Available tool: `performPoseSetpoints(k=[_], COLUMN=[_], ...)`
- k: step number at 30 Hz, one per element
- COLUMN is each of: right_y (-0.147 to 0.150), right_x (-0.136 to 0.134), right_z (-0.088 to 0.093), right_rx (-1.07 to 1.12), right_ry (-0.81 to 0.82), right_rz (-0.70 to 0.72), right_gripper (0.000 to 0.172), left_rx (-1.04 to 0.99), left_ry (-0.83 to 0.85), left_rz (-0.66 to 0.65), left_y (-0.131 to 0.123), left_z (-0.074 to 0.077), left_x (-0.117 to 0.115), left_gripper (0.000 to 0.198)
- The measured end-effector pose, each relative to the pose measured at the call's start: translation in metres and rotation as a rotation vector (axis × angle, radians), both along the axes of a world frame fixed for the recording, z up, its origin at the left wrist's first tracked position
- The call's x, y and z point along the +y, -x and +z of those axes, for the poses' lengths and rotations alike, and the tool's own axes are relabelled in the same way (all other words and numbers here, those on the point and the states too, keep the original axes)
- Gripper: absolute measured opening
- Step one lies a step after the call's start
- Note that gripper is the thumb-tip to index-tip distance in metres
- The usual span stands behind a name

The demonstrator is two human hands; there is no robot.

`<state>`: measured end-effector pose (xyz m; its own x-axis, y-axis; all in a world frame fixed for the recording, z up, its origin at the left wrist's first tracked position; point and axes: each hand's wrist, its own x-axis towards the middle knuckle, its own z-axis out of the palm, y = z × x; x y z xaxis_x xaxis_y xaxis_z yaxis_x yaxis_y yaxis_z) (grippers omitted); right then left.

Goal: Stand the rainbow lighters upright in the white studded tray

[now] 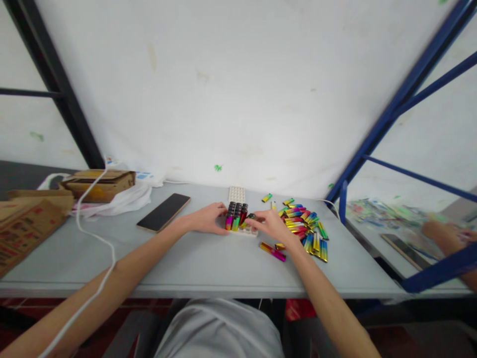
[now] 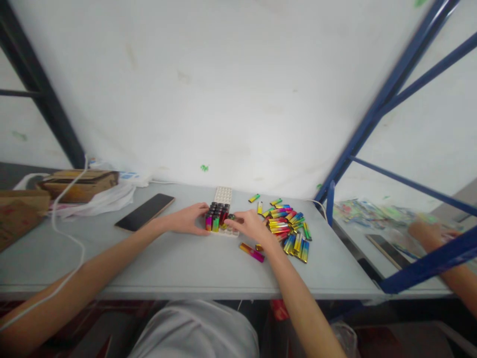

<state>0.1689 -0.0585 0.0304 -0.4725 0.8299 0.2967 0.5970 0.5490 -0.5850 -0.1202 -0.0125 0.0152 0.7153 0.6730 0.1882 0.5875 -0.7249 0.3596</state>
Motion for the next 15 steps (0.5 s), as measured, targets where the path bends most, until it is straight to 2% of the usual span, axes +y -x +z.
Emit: performPoseSetpoints(k=[3,8,11,15], right_y=[0.006,0.013,0.013,0.016], right_x=[0.002,0.008,0.006,0.001], right_z=[-0.004,-0.002,0.004,0.004], right_rx=[-0.097,-0.206,-0.242,-0.278], right_ry=[-0.042,-0.214,-0.192,-0.190], right_rz=[-0.013,0.005,0.052,0.027], right_gripper=[0.045,0.037,0.036,0.037], left_rx=[0.003,0.011,0.009,0.000], left_ry=[0.007,0.013,0.033,0.043], left_rz=[0.005,0.016,0.032,0.017], left_y=[0.000,-0.001,-0.001,0.000], left_z=[0.001,0.004,0.006,0.006], left_x=[-0.001,-0.003,-0.004,-0.004], left_gripper=[0.056,0.054,0.056,0.055])
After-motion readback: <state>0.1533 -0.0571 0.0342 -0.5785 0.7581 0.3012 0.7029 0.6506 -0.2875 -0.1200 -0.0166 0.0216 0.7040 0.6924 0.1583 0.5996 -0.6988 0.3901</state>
